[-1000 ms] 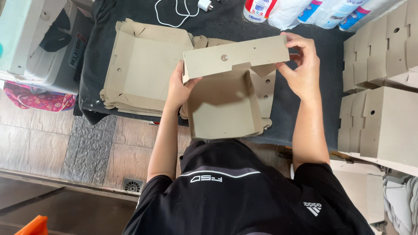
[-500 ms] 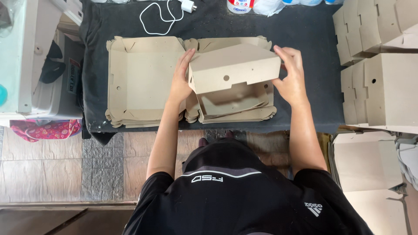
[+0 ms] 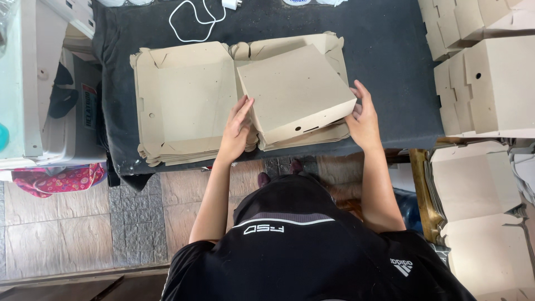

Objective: The person assembles cardboard food boxes by hand, folding and tucking the flaps of several flat cardboard pieces one by one to form boxes.

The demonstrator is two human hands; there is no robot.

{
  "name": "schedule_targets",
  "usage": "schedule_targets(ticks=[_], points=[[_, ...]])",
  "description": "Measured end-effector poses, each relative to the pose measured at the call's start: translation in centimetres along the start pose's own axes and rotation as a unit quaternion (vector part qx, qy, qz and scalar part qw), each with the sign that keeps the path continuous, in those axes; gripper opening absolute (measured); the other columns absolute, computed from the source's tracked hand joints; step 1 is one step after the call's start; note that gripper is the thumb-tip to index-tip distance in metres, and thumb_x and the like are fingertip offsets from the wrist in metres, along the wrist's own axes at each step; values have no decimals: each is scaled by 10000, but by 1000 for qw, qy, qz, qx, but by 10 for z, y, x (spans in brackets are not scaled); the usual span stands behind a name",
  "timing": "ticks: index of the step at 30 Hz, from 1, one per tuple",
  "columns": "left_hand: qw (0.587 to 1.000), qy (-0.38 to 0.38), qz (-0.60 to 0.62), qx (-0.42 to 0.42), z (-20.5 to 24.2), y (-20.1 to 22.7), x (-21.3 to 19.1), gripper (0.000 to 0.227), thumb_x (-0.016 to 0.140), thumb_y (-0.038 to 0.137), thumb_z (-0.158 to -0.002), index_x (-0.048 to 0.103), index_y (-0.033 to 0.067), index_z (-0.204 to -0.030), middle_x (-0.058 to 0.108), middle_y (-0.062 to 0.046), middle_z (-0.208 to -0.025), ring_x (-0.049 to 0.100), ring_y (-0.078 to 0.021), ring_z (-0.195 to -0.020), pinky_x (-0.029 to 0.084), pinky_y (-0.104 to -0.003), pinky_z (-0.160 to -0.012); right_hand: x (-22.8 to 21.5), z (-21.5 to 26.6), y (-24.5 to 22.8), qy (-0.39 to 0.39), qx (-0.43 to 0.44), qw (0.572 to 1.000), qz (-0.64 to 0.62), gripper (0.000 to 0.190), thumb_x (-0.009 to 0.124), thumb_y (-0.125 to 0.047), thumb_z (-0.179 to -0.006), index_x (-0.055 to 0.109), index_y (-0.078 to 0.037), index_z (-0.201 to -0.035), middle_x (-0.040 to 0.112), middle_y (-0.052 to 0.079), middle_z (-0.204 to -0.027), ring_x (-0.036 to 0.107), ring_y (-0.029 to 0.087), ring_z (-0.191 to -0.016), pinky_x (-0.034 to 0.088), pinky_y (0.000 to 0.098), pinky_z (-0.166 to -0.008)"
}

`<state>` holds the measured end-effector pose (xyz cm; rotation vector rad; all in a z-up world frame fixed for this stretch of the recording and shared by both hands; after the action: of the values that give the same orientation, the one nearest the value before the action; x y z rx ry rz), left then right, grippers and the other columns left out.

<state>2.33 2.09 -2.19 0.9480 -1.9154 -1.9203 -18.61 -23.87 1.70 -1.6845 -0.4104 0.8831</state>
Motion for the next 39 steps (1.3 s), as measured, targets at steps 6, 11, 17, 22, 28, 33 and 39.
schedule_targets(ticks=[6, 11, 17, 22, 28, 33, 39], points=[[999, -9, 28, 30, 18, -2, 11, 508, 412, 202, -1053, 447, 203, -1560, 267, -195, -1641, 301, -448, -1500, 349, -611, -1174, 3, 12, 43, 67, 114, 991, -20, 525, 638, 22, -914, 528, -44, -1423, 623, 180, -1267, 671, 275, -1101, 613, 345, -824], [998, -7, 54, 8, 35, 11, 24, 552, 576, 328, -1022, 458, 171, -1538, 187, -258, -1646, 240, -543, -1488, 361, -689, -1131, 10, 21, 60, 85, 150, 981, -93, 337, 605, 7, -975, 607, -2, -1313, 653, 161, -1062, 699, 208, -926, 631, 339, -835], [1000, -5, 30, 6, 43, 14, 24, 627, 698, 343, -959, 466, 199, -1523, 189, -216, -1658, 231, -496, -1516, 344, -643, -1173, 9, 30, 70, 89, 172, 963, -188, 364, 359, -165, -1108, 517, -13, -1399, 617, 181, -1182, 665, 261, -1086, 585, 459, -1007], [998, -13, -49, 33, 48, 11, 33, 876, 864, 520, -760, 496, 228, -1499, 117, -213, -1674, 154, -511, -1532, 265, -656, -1220, 13, 34, 59, 63, 185, 970, -144, 421, 397, -290, -1136, 487, 7, -1421, 585, 146, -1153, 641, 218, -1056, 593, 417, -986], [965, 22, -237, 112, 50, -31, 46, 637, 779, 87, -890, 554, 252, -1462, 234, -149, -1641, 274, -413, -1518, 345, -557, -1210, 21, 32, 61, 40, 196, 976, -91, 491, 484, -344, -1131, 473, 16, -1466, 553, 225, -1223, 609, 288, -1121, 565, 437, -997], [948, 23, -292, 121, 55, -53, 48, 616, 771, 209, -912, 544, 326, -1473, 270, -123, -1642, 382, -398, -1469, 378, -564, -1175, 28, 33, 46, 15, 221, 975, 12, 561, 661, -358, -1046, 513, -11, -1461, 594, 291, -1292, 650, 354, -1169, 569, 431, -988], [956, 29, -260, 132, 55, -65, 44, 571, 727, 141, -926, 562, 307, -1447, 328, -106, -1599, 410, -377, -1452, 395, -528, -1177, 30, 33, 37, -24, 203, 978, -33, 589, 644, -339, -1046, 504, 52, -1464, 512, 356, -1357, 594, 433, -1208, 513, 513, -1019]])
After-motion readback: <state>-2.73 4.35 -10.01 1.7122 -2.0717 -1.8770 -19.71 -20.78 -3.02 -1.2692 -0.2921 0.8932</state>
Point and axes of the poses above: each hand's wrist, its own z-axis away from the middle knuckle, its own x-axis out of the palm, y = z × x, the point moved 4 cm from there along -z, towards the middle knuckle
